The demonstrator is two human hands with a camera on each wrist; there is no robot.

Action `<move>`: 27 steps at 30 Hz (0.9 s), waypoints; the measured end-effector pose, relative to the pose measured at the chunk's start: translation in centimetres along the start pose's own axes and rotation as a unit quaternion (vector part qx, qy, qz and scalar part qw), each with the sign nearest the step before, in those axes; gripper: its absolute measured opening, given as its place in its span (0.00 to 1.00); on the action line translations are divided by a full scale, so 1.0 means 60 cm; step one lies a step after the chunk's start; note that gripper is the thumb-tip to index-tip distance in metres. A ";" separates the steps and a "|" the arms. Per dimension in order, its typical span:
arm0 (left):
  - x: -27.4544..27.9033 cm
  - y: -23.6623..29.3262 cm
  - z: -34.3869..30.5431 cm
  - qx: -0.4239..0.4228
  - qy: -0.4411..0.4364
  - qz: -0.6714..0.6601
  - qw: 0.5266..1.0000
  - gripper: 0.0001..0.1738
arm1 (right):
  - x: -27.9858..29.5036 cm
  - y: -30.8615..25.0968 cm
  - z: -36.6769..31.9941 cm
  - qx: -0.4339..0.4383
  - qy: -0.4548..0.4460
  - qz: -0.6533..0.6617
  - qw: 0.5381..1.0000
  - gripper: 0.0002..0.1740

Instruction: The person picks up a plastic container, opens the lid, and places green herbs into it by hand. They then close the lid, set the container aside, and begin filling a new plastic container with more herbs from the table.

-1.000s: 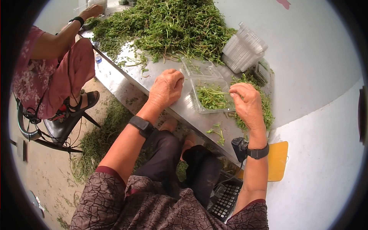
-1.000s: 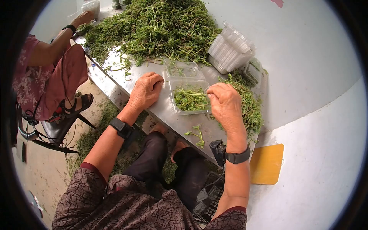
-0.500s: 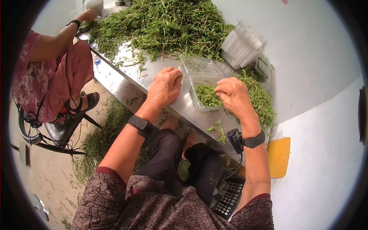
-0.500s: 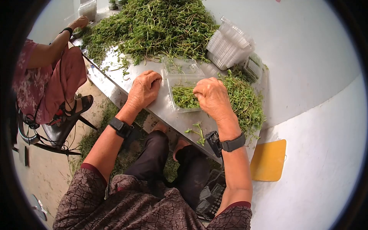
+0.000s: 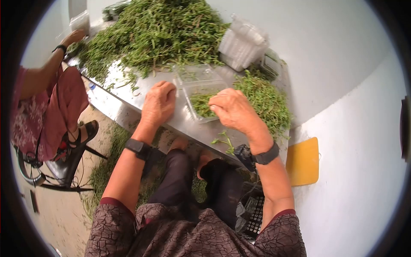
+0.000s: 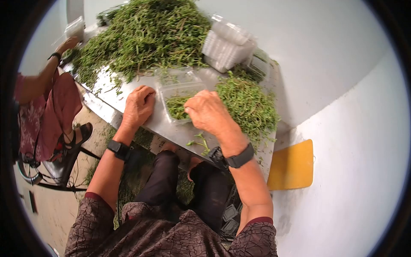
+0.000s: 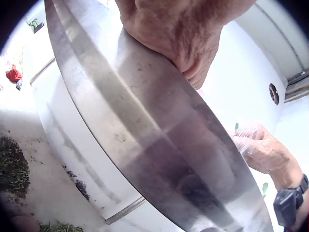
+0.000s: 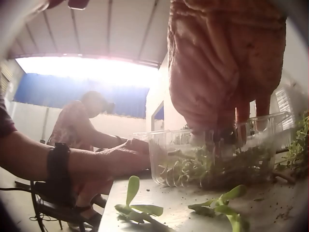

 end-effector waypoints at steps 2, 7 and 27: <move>0.001 -0.002 0.001 -0.003 -0.009 -0.010 1.000 0.04 | 0.006 0.004 -0.004 -0.015 -0.026 -0.022 0.999 0.06; 0.002 -0.001 0.002 0.004 -0.018 -0.015 1.000 0.04 | 0.051 0.033 -0.032 -0.019 0.090 -0.003 0.996 0.08; 0.004 0.001 0.004 0.011 -0.026 0.012 1.000 0.05 | 0.128 0.204 -0.173 -0.372 0.120 -0.111 0.914 0.14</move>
Point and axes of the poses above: each hand's wrist, its own z-axis towards the middle knuckle, its own x-axis out of the back of the hand, y = z × x, the point moved 1 cm from there along z, towards the middle knuckle, and after that the axes turned 11 degrees about -x, right-handed, at the moved point
